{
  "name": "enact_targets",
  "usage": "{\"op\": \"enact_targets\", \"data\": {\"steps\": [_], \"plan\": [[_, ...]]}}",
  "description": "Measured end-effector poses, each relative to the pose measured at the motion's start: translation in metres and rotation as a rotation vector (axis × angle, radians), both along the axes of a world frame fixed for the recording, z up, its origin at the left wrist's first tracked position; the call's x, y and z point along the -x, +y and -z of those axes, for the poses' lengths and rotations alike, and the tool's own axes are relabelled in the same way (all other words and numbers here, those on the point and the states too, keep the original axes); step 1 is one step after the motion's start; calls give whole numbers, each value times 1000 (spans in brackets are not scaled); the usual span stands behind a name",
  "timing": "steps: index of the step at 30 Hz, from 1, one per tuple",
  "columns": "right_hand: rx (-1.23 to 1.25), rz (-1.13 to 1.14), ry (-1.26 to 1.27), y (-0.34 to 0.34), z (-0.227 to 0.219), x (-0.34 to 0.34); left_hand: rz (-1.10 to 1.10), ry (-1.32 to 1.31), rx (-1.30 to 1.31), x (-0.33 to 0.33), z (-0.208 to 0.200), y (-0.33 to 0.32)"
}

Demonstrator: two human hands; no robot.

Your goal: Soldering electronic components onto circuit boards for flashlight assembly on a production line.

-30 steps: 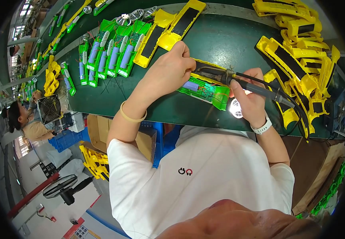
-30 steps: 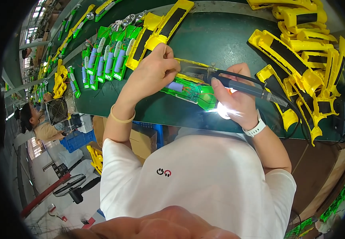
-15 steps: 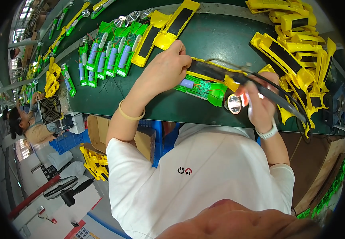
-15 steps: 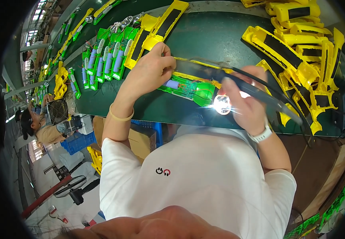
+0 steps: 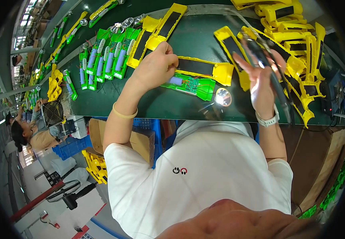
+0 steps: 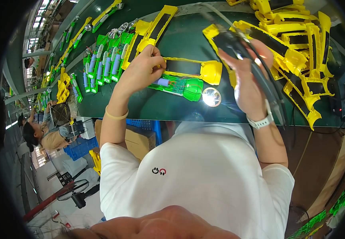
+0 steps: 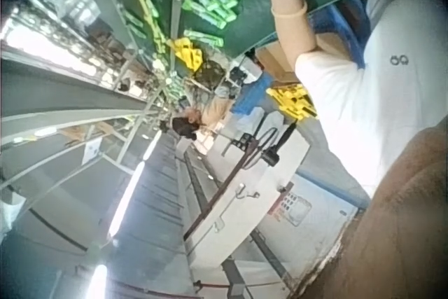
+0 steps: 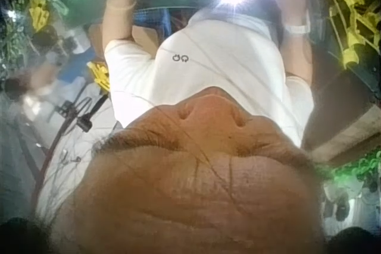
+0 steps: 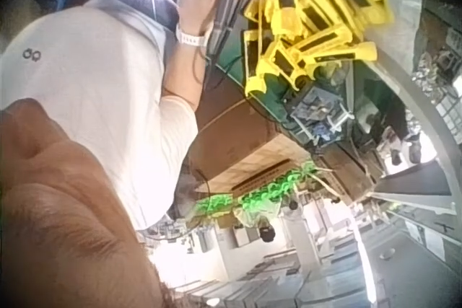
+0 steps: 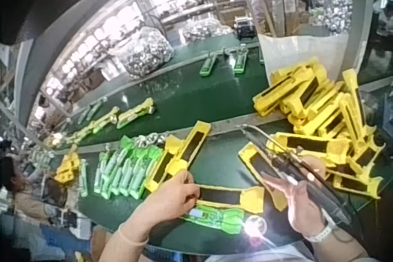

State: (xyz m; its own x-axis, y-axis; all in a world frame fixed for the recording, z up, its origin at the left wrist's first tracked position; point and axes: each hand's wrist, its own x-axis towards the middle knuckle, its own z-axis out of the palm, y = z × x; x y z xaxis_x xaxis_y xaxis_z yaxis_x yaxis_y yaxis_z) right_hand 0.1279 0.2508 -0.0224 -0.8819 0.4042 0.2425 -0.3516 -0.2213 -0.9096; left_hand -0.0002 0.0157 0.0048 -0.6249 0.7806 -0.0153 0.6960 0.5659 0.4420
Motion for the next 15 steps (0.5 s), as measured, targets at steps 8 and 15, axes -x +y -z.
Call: {"op": "enact_targets", "data": {"steps": [8, 15], "plan": [[-130, 45, -74, 19, -5, -67, 8, 29, -71, 10, -7, -7], [-147, 21, -204, 2, 17, -42, 269, 292, -146, 14, -8, 3]]}}
